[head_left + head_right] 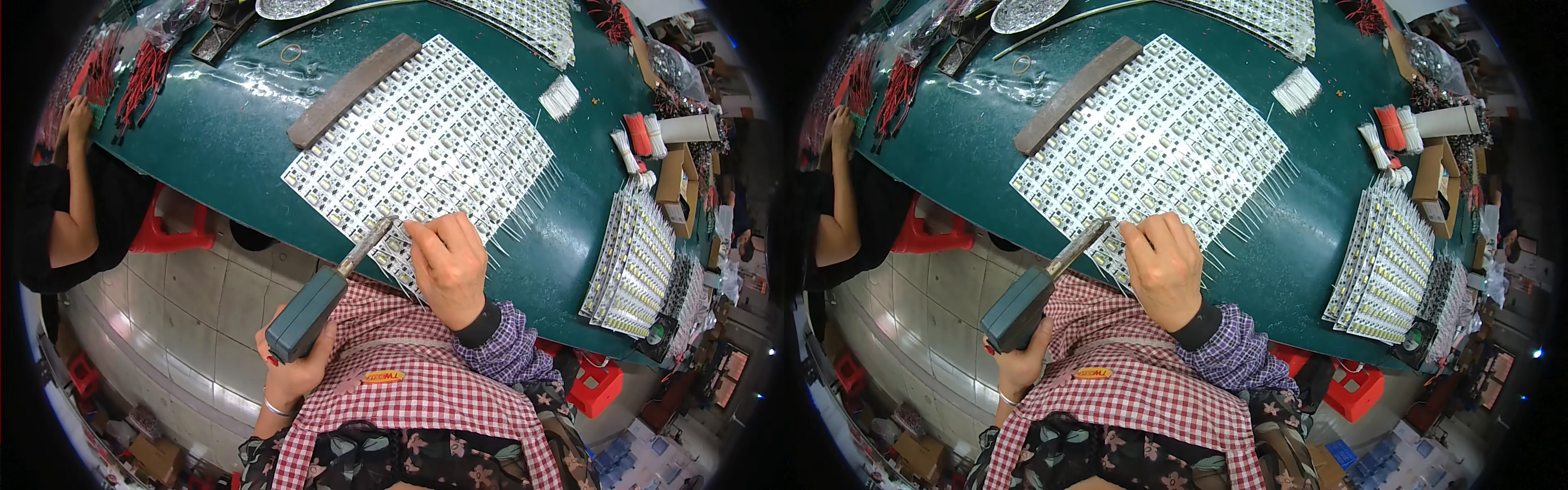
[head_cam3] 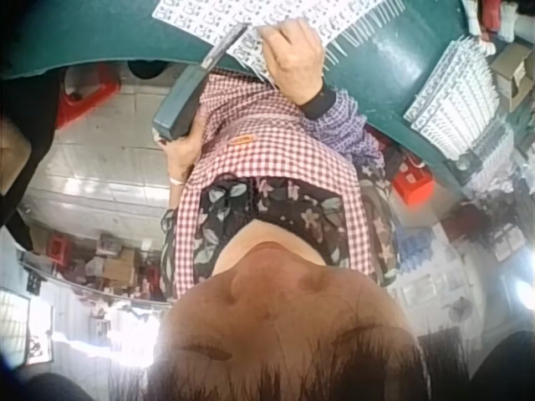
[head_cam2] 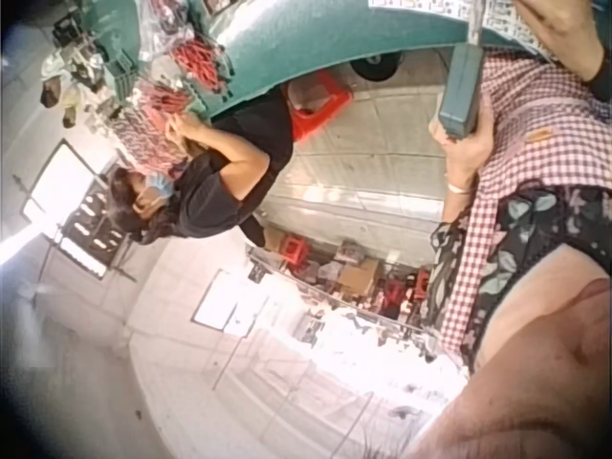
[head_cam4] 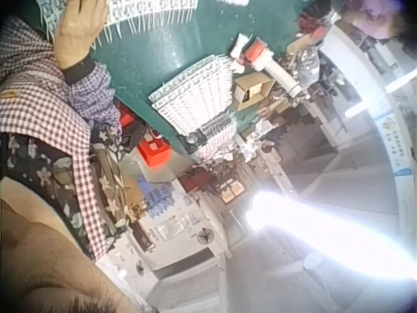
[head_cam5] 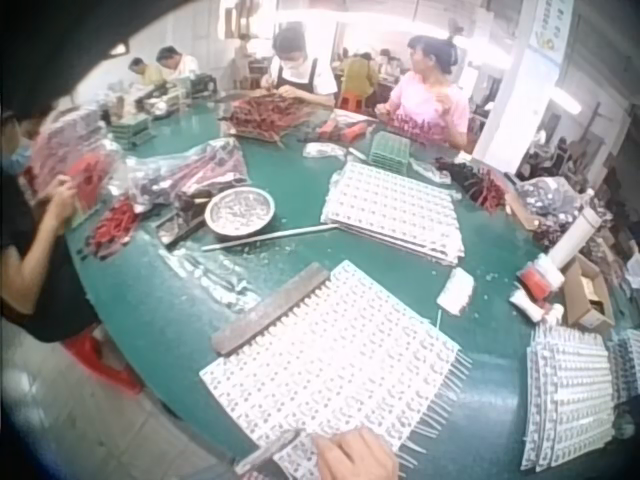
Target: Manually assemble or inspect small components on large LED panels using a hand-held tool.
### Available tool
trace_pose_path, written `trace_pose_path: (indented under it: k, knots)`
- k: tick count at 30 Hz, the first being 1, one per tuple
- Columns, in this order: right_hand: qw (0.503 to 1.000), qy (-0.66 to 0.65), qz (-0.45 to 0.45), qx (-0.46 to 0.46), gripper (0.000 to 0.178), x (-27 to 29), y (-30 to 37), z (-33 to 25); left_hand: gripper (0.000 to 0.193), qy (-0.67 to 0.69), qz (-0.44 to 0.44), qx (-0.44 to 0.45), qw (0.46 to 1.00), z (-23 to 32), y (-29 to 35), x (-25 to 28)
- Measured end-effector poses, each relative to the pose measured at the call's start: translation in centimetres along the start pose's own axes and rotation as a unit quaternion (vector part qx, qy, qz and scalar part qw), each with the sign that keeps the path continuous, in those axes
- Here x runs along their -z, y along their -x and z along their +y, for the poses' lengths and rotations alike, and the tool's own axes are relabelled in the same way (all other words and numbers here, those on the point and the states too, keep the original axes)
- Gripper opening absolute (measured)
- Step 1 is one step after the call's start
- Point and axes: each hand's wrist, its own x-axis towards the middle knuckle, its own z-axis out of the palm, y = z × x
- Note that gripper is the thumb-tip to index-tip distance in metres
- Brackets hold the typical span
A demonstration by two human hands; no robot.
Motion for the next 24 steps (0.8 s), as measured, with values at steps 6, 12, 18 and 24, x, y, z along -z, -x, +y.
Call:
trace_pose_path:
  k: [6, 12, 18, 24]
  knots:
    - [1.0, -0.007, 0.002, 0.0, 0.02, -0.1, 0.0, 0.0, 0.022, 0.095, 0.047, 0.088, 0.99, -0.6, 1.9, 0.2]
    - [1.0, -0.001, 0.001, 0.001, 0.02, 0.1, -0.2, -0.2, 0.056, 0.317, 0.109, 0.155, 0.929, 0.7, 0.1, 0.1]
    - [1.0, 0.001, -0.002, -0.005, 0.022, 0.8, -0.5, -0.2, 0.052, 0.468, 0.066, 0.173, 0.864, 1.6, -3.1, 0.2]
    - [0.996, 0.049, 0.052, -0.046, 0.013, 7.2, -4.2, 3.0, 0.051, 0.48, 0.051, 0.162, 0.861, 1.8, -5.6, -1.1]
